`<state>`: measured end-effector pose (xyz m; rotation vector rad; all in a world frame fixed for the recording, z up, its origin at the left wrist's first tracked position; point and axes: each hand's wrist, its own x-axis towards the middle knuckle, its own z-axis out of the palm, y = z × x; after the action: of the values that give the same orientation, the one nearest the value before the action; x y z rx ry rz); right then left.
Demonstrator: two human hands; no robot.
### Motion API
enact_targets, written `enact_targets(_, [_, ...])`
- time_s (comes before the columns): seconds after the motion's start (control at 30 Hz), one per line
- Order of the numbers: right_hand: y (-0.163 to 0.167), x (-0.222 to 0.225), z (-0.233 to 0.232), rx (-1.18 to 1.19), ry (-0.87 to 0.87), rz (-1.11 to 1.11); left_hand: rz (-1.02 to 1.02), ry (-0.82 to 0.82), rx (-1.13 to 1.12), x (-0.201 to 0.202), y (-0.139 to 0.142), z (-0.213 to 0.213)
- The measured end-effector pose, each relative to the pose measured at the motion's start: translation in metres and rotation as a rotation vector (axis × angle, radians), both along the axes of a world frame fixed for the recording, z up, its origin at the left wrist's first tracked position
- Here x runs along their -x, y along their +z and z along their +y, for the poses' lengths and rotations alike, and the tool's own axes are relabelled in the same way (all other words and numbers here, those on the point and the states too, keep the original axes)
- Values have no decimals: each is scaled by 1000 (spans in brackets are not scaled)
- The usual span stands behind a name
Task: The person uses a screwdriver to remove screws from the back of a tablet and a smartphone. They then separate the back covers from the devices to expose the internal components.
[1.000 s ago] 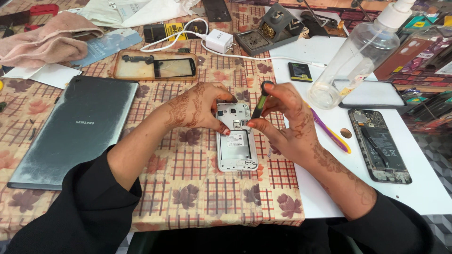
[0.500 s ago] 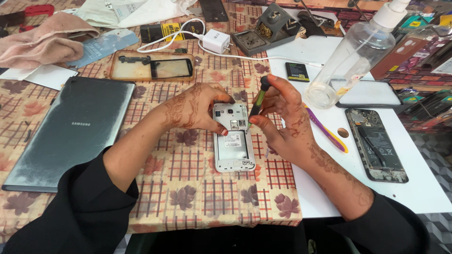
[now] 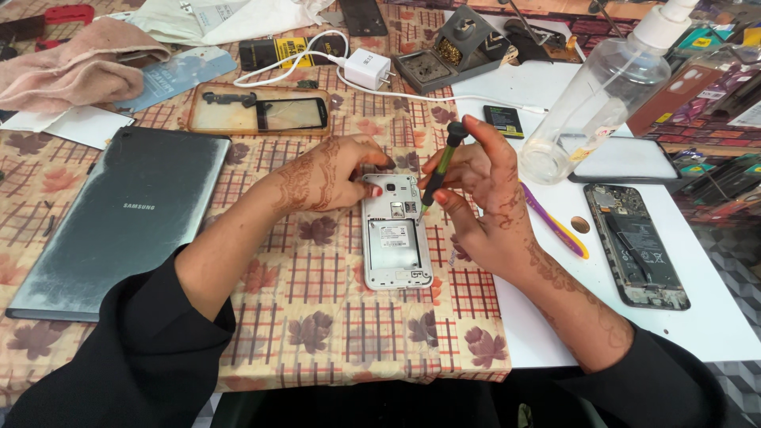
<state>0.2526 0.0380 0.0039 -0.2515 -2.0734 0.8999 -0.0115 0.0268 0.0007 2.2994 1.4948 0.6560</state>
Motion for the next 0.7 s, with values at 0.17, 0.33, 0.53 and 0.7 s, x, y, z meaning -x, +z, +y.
enact_targets(0.17, [4,-1,-4,-183,-117,-85,-77,-39,-303,4,1,6])
enact_targets(0.33, [2,3,-1,1,-83,-48,-75,274,28,6,9,2])
enact_targets(0.53, [1,-1,-1,-17,-46,-42,-18,334,101,18,18,-5])
enact_targets(0.7, [4,3,-2,-60,-132,-73,114,337,313,29,27,-8])
